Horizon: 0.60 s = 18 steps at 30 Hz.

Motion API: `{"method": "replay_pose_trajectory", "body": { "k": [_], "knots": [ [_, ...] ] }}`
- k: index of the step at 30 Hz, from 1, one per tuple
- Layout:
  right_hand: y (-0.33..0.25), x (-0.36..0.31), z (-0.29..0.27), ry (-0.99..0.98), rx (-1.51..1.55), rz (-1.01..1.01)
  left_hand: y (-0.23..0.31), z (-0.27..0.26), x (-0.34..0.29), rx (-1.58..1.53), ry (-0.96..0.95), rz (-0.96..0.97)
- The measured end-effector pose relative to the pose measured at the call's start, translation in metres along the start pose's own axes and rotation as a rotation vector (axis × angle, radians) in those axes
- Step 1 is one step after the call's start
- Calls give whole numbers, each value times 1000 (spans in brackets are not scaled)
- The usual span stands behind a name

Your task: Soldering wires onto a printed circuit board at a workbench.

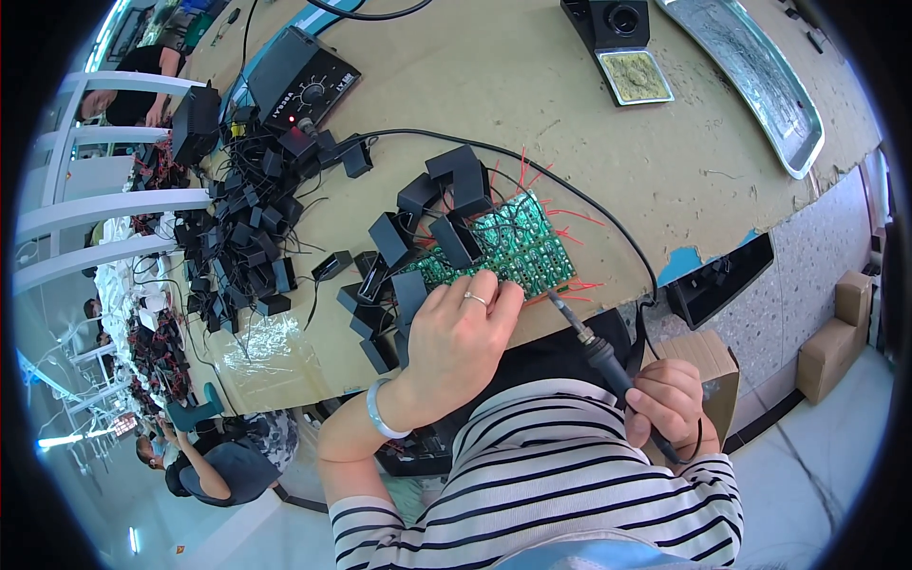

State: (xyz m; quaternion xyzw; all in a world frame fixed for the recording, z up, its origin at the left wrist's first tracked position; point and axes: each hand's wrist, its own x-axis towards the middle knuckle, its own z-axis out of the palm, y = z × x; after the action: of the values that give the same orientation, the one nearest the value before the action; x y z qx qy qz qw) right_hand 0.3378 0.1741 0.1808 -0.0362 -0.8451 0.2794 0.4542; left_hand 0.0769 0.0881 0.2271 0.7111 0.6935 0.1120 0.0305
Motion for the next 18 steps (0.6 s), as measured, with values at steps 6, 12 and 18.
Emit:
{"method": "replay_pose_trajectory", "body": {
  "k": [6,12,18],
  "knots": [
    [-3,7,-7,-6,-25,59,1,1,-1,-1,36,24],
    [-2,6,-6,12,-32,53,1,0,1,27,51,20],
    [-3,7,-3,40,-15,71,2,-14,0,37,110,-53]
  ]
}}
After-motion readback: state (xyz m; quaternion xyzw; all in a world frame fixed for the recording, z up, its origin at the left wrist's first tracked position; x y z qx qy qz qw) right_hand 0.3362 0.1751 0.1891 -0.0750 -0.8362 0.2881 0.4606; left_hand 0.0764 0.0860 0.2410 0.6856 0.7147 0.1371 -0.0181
